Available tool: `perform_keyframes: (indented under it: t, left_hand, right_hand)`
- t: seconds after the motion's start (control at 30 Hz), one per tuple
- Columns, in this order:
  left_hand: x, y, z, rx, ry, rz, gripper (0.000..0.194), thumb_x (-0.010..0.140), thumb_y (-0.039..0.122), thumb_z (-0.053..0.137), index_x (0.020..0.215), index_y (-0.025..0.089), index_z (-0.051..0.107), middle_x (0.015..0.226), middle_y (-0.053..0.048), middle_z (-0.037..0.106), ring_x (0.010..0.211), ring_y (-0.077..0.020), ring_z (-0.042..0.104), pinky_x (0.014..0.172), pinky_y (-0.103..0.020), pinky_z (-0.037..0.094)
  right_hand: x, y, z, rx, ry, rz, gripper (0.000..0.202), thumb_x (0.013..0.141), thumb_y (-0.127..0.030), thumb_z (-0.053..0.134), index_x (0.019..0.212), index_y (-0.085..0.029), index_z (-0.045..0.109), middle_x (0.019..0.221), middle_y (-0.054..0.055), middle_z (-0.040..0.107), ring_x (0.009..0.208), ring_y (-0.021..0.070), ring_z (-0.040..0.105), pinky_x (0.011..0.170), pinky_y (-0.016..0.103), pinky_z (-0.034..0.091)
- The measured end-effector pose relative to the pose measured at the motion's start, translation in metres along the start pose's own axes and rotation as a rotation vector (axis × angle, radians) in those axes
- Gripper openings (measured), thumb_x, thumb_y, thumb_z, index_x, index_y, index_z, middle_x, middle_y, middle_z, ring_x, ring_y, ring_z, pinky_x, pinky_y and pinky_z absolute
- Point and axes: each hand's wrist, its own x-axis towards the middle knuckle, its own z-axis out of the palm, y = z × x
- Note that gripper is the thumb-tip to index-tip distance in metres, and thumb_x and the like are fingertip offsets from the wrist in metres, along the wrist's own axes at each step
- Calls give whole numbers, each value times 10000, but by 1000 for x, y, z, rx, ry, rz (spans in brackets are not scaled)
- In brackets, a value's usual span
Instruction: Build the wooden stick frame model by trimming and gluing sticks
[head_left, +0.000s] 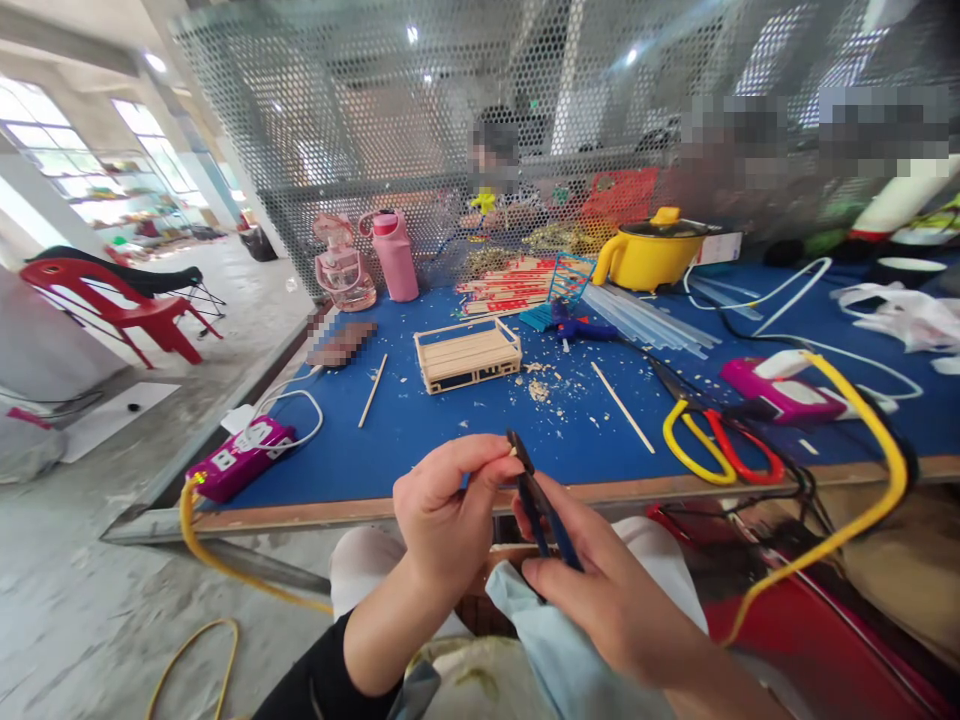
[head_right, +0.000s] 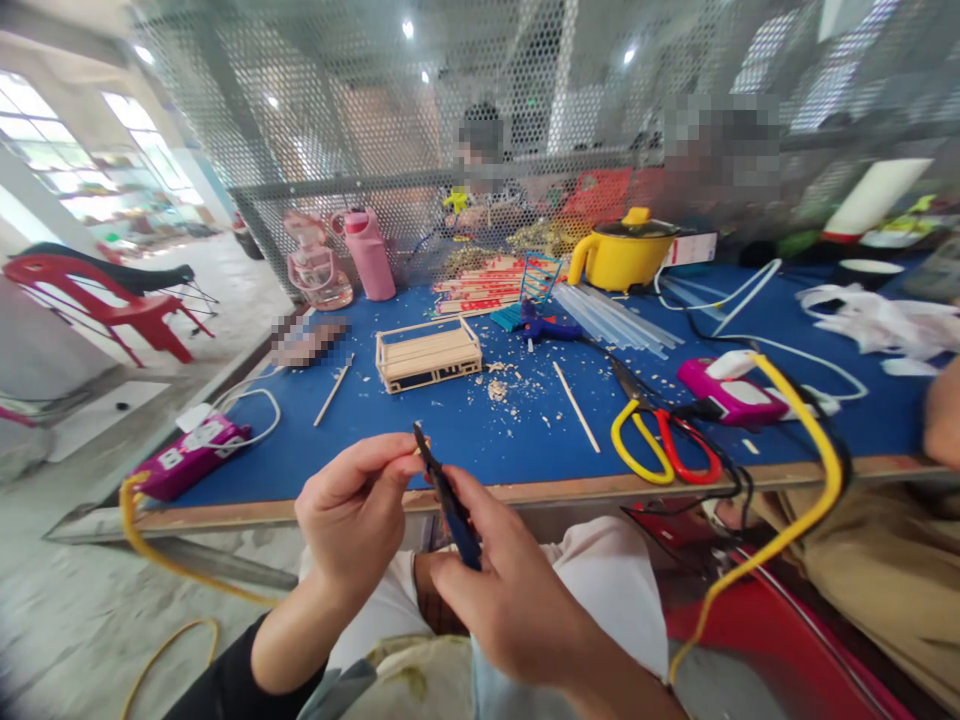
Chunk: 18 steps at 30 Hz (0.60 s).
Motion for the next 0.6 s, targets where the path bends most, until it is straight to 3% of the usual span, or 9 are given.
perform_keyframes:
  t: [0.13, 0.23, 0.47, 0.6]
  left_hand:
    - [0, -1, 4, -43, -12, -39, 52, 735, 197, 712, 767, 232, 734, 747, -1, 738, 668, -137, 671, 655, -225, 541]
    - [14, 0, 9, -104, -19, -40, 56, 742, 200, 708, 779, 235, 731, 757, 5, 737, 671, -131, 670, 660, -224, 542]
    - [88, -2, 29, -157, 9, 149, 64, 731, 247, 719, 783, 212, 732, 766, -18, 732, 700, -142, 668, 685, -234, 541]
    - [118, -15, 44, -194, -61, 70, 112, 793, 284, 650, 825, 182, 683, 762, -21, 687, 656, -117, 635, 615, -200, 519]
  right_hand:
    - [1, -2, -4, 93, -89, 88, 479, 694, -192, 506, 1167, -237, 566, 858, 16, 598, 822, 189, 555, 771, 316, 466]
    - [12, -13, -12, 109, -84, -1, 466, 670, -194, 520, 1132, -228, 571, 889, 27, 579, 824, 187, 534, 741, 309, 460]
    - [75, -52, -42, -81, -63, -245, 428, 692, -136, 503, 1112, -192, 563, 778, -5, 511, 721, 139, 465, 656, 259, 421]
    - [119, -51, -60, -267, 51, -439, 491, 710, -84, 496, 1186, -200, 531, 844, 1, 567, 764, 144, 501, 734, 272, 431]
